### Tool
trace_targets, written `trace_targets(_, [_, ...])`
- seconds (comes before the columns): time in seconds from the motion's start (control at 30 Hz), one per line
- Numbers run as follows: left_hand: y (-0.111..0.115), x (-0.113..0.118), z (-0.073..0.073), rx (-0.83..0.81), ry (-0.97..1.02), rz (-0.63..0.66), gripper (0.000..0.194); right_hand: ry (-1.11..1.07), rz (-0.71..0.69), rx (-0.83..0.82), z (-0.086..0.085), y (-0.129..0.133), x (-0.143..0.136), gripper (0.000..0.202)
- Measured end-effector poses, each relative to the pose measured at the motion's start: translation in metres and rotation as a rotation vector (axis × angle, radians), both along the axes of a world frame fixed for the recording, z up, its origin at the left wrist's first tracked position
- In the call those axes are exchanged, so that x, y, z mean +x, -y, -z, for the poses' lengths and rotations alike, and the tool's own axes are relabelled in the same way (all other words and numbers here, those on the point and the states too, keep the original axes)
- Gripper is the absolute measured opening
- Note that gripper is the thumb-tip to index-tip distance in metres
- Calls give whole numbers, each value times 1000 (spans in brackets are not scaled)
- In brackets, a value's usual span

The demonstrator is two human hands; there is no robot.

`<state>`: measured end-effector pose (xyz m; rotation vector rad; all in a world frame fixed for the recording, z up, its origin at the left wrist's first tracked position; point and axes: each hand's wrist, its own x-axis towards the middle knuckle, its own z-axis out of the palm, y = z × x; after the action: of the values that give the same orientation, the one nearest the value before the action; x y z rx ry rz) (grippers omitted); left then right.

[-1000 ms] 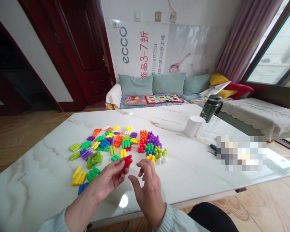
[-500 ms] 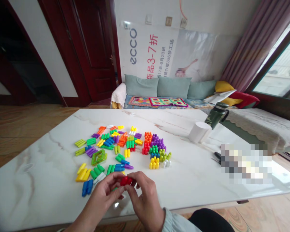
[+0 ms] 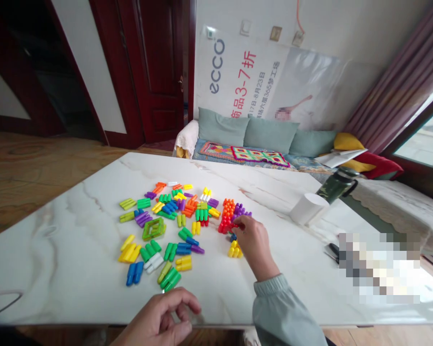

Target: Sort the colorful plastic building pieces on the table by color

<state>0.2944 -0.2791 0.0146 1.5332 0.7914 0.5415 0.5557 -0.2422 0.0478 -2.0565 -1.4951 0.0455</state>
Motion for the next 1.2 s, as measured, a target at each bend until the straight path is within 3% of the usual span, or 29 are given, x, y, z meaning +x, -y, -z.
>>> trace_targets(0.13, [-3,-2,8,-26,-15,80,21,162,-40,-102,21,0,-15,18])
trace_targets(0.3, [-9,-4,15,-28,-38,221,27,301,-88,-103,27,-5,-21,13])
trace_targets(0.5, [-5,-6,20,-18,-10,221,22,362,-89,-68,33,-8,-21,10])
trace_targets(0.67, [-7,-6,19,-17,-6,248,23,315,-83,-12,27,-6,-16,10])
trace_targets(0.8, [-9,-6,18,-9,-20,273,25,271,-38,82,15,2,6,10])
trace_targets(0.97, [-7,-5,17,-10,-45,298,24,374,-27,-106,9,9,27,13])
trace_targets(1.2, [-5,-3,10,-36,-111,272,24,420,-48,-253,11,5,19,15])
